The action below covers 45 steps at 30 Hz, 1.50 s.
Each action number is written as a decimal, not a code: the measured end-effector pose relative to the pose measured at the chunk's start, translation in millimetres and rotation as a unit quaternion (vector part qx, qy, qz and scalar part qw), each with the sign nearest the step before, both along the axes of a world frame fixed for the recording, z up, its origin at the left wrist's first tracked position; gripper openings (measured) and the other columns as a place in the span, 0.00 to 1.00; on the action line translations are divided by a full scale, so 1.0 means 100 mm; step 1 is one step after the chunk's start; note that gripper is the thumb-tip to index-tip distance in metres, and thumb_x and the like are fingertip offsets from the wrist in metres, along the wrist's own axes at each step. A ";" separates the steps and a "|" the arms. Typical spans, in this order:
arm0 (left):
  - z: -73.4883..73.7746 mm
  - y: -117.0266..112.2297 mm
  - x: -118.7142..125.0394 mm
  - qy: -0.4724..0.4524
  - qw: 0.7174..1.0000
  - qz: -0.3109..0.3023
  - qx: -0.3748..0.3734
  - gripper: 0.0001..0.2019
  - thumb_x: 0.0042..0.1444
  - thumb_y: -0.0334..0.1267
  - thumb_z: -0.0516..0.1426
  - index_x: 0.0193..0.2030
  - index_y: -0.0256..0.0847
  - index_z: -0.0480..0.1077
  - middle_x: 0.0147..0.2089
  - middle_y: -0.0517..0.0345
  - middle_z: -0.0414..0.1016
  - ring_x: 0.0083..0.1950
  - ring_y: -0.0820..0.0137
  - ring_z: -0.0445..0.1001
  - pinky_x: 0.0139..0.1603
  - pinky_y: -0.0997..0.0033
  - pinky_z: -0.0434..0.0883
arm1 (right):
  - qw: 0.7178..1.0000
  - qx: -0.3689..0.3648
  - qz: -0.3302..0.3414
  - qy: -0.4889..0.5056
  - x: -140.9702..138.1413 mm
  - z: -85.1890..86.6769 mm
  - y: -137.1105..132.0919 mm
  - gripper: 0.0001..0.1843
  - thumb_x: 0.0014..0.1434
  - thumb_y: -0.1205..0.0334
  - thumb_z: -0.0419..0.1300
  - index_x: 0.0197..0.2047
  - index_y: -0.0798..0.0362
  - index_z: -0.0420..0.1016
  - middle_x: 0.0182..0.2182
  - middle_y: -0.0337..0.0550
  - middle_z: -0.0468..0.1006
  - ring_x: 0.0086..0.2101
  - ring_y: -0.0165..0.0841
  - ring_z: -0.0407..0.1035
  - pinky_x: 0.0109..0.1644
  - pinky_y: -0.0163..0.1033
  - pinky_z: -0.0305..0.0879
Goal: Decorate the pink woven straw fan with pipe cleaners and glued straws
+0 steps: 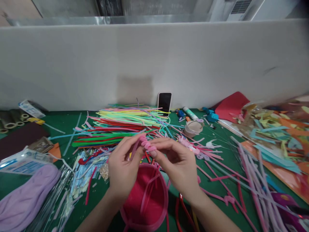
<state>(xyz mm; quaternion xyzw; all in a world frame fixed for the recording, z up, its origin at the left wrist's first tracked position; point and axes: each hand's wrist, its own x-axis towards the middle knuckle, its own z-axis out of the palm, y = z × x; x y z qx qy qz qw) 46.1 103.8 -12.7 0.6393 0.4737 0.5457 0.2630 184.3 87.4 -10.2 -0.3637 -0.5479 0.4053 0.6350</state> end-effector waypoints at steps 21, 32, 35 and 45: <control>0.12 -0.09 -0.05 0.151 0.972 -0.035 0.180 0.06 0.57 0.27 0.60 0.37 0.36 0.79 0.35 0.57 0.84 0.34 0.75 0.81 0.42 0.82 0.76 | 0.995 0.031 0.021 -0.096 0.20 0.10 0.01 0.10 0.51 0.71 0.71 0.34 0.49 0.77 0.31 0.34 0.79 0.35 0.28 0.73 0.41 0.33 0.69; 0.14 -0.09 0.00 0.081 0.974 -0.150 0.148 0.15 0.56 0.23 0.59 0.46 0.42 0.79 0.41 0.58 0.84 0.38 0.73 0.81 0.41 0.81 0.76 | 0.999 -0.015 0.020 0.027 0.17 0.10 0.03 0.08 0.51 0.67 0.71 0.29 0.48 0.76 0.29 0.36 0.73 0.33 0.29 0.68 0.36 0.34 0.66; 0.06 -0.09 0.03 0.039 0.977 -0.150 0.144 0.16 0.57 0.23 0.59 0.47 0.46 0.79 0.41 0.59 0.84 0.38 0.73 0.81 0.40 0.79 0.76 | 0.993 -0.052 0.028 0.098 0.13 0.07 0.07 0.13 0.45 0.64 0.75 0.30 0.48 0.75 0.30 0.34 0.71 0.31 0.28 0.66 0.33 0.32 0.65; 0.10 0.06 -0.03 -0.083 0.986 -0.092 -0.113 0.08 0.57 0.40 0.63 0.41 0.43 0.81 0.35 0.56 0.83 0.35 0.68 0.80 0.37 0.72 0.77 | 0.993 -0.068 0.005 -0.100 0.23 0.14 0.07 0.07 0.55 0.57 0.69 0.29 0.50 0.81 0.27 0.40 0.81 0.29 0.32 0.72 0.35 0.37 0.68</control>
